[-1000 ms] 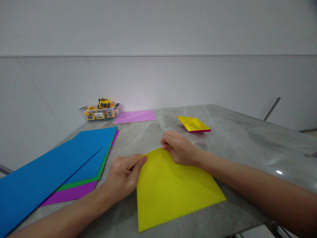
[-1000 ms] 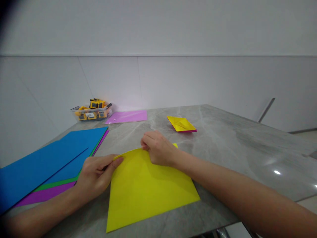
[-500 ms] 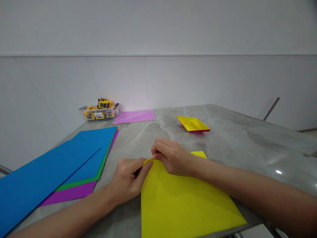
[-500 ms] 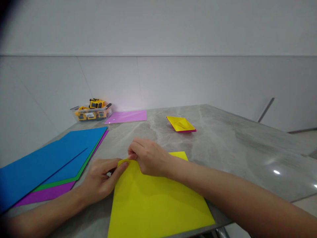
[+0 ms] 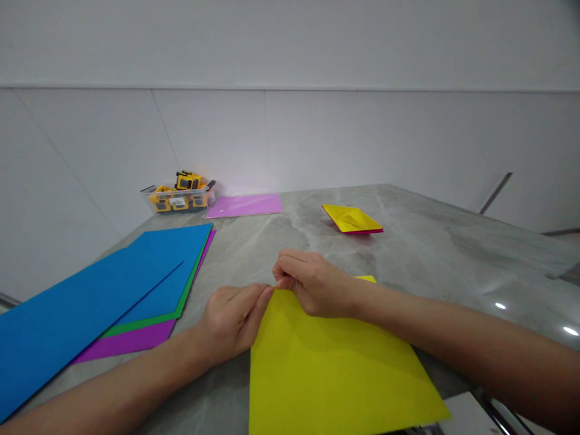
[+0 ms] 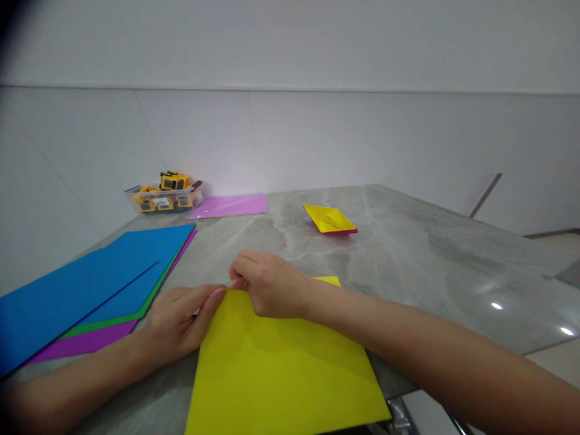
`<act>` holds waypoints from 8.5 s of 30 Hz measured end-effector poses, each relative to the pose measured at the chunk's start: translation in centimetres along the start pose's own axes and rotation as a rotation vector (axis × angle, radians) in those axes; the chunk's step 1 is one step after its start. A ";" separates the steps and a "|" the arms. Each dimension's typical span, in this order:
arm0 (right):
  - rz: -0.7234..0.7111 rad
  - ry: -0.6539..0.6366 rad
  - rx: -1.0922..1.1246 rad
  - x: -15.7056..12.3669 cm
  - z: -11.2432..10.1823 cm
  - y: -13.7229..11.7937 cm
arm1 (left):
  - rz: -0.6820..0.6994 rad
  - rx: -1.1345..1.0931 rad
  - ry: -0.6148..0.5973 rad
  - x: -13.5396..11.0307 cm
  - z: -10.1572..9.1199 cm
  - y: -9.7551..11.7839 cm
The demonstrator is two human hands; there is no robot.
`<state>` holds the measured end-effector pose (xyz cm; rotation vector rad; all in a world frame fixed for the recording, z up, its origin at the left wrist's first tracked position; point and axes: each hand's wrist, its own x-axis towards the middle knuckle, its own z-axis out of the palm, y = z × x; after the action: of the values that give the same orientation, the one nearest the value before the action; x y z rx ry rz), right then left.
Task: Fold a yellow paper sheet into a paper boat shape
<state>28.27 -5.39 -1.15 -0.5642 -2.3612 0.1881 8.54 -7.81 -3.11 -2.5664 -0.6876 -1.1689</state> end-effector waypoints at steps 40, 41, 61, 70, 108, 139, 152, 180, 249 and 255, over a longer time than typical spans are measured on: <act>0.125 -0.041 -0.216 -0.4 -2.6 1.0 | -0.114 0.184 0.089 0.1 -2.7 -0.6; 0.124 -0.039 -0.220 -0.4 -2.6 1.1 | -0.113 0.191 0.082 0.2 -2.8 -0.6; 0.155 -0.026 -0.273 -1.0 -3.8 2.5 | -0.135 0.214 0.133 -0.3 -4.1 -2.1; 0.169 -0.019 -0.287 -1.3 -4.5 2.9 | -0.165 0.166 0.132 -0.6 -4.2 -3.4; 0.523 0.322 -0.246 -2.6 -6.6 7.9 | -0.565 0.090 0.134 -0.6 -3.4 -5.0; -0.021 -0.114 -0.529 -0.5 0.4 0.3 | -0.647 -0.350 -0.435 1.7 -0.1 -1.0; -0.032 -0.077 -0.566 -0.5 0.2 0.4 | -0.587 -0.252 -0.397 1.6 0.0 -1.0; -0.041 0.100 -0.549 -0.6 -0.2 0.4 | -0.469 -0.113 -0.342 1.4 -0.2 -1.4; 0.267 0.222 -0.403 -1.7 -5.2 4.2 | -0.877 -0.169 -0.106 1.1 -2.7 -4.8; 0.472 0.250 -0.313 -2.0 -5.1 5.0 | -1.035 -0.593 -0.014 1.0 -2.6 -5.3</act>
<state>34.66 -1.93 0.04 -1.2210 -1.9934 -0.0438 4.75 -3.94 -0.53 -2.6488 -2.0913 -1.8355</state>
